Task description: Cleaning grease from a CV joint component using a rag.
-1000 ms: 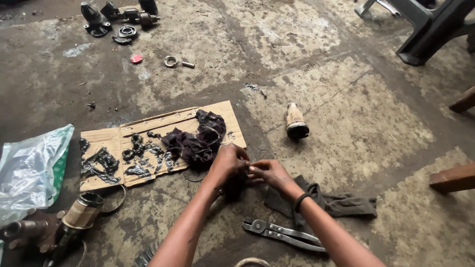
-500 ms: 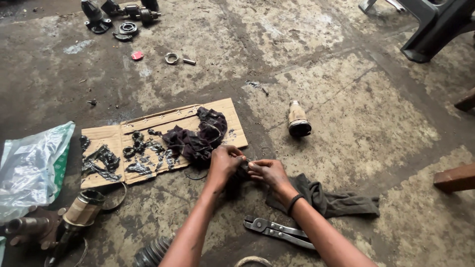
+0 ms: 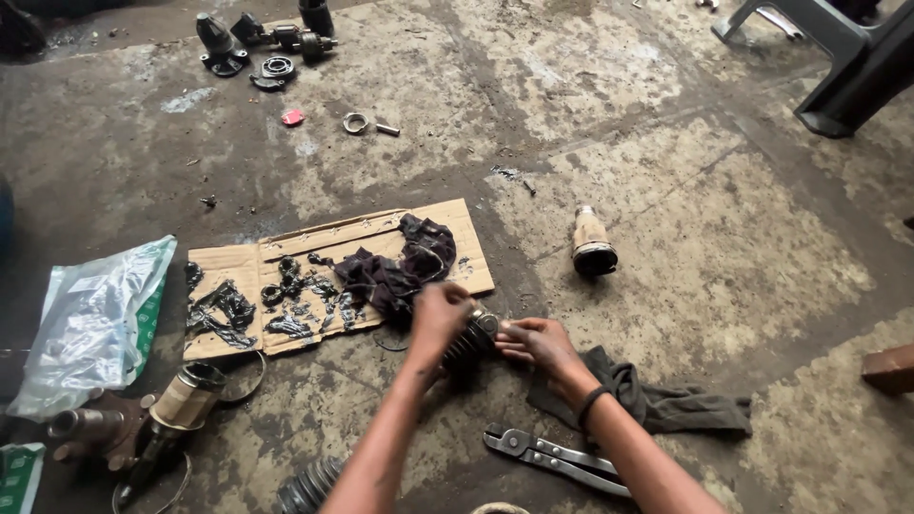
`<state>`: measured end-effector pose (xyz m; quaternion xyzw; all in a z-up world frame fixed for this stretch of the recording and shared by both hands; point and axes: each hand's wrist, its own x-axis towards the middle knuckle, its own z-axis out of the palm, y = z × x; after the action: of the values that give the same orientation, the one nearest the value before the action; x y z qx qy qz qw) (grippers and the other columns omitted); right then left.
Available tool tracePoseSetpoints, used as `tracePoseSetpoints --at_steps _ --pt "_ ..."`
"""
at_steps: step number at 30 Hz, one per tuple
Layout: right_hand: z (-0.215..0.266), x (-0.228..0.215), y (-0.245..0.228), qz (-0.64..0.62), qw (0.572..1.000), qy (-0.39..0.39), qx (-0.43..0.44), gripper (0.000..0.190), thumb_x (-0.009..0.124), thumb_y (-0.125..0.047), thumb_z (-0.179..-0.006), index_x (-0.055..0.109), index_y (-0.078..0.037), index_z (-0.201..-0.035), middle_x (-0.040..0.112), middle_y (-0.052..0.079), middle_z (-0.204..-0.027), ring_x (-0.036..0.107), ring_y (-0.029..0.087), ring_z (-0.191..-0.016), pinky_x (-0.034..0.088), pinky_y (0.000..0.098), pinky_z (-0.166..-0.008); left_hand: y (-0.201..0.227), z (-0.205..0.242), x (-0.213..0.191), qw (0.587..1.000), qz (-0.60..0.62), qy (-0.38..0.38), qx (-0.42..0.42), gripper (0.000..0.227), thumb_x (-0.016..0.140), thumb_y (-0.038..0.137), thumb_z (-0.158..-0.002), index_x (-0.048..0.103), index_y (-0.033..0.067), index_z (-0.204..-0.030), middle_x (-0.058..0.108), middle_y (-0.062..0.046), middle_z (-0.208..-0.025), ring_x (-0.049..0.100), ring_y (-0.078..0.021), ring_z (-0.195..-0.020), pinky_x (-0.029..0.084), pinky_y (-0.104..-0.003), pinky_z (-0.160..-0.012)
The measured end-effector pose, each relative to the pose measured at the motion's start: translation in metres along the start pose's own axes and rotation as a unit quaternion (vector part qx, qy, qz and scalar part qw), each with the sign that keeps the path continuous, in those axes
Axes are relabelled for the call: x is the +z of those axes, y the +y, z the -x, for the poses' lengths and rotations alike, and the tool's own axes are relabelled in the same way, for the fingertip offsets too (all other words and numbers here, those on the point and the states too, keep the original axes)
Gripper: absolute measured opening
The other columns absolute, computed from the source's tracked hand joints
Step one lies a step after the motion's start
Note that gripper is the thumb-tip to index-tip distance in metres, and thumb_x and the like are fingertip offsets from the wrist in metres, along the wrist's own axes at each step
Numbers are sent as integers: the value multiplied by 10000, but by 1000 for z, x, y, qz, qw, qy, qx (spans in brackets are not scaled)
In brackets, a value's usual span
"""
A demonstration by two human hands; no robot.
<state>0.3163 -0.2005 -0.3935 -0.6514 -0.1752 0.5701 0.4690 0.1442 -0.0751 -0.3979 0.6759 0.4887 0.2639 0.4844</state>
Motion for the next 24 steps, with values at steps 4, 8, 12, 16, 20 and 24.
tracePoseSetpoints --at_steps 4,8,12,16,20,24 --pt "37 -25 -26 228 972 41 -38 359 720 -361 -905 750 -23 -1023 784 96 -875 747 193 -817 586 313 -717 25 -8 -72 987 114 114 4 255 730 87 -842 674 11 -1079 753 -124 -785 733 -174 -632 586 -325 -555" --pt "64 -64 -20 598 799 52 37 464 772 -548 -819 757 -106 -960 780 103 -836 766 267 -799 597 401 -729 58 -11 -172 982 69 177 10 303 723 121 -867 599 15 -1122 715 -110 -745 713 -182 -555 568 -311 -446" --pt "111 -92 30 713 697 79 -8 790 894 -615 -673 588 -113 -1201 631 185 -1189 655 361 -1116 574 459 -908 76 -54 -281 997 -28 -5 -66 353 759 257 -898 639 2 -1109 720 -135 -750 702 -185 -587 557 -311 -498" --pt "111 -133 96 708 671 220 -6 1058 914 -430 -613 400 -68 -1463 540 225 -1343 587 422 -1238 569 494 -942 117 -46 -378 855 -469 -178 -130 442 776 404 -863 726 39 -1108 786 -128 -853 753 -255 -743 604 -408 -678" --pt "76 -219 110 672 707 214 -47 778 785 -390 -787 553 -99 -1470 711 219 -1206 696 363 -1163 571 457 -1009 136 -3 -418 641 -759 -113 -28 443 771 450 -878 773 96 -1145 771 -115 -1085 722 -302 -1039 598 -445 -867" --pt "116 -167 -1 588 788 181 34 448 689 -391 -917 749 -91 -1245 802 159 -1042 803 332 -1013 608 452 -993 125 67 -392 715 -674 -182 -34 495 740 455 -879 696 128 -1248 750 -146 -1152 707 -343 -1080 570 -461 -940"
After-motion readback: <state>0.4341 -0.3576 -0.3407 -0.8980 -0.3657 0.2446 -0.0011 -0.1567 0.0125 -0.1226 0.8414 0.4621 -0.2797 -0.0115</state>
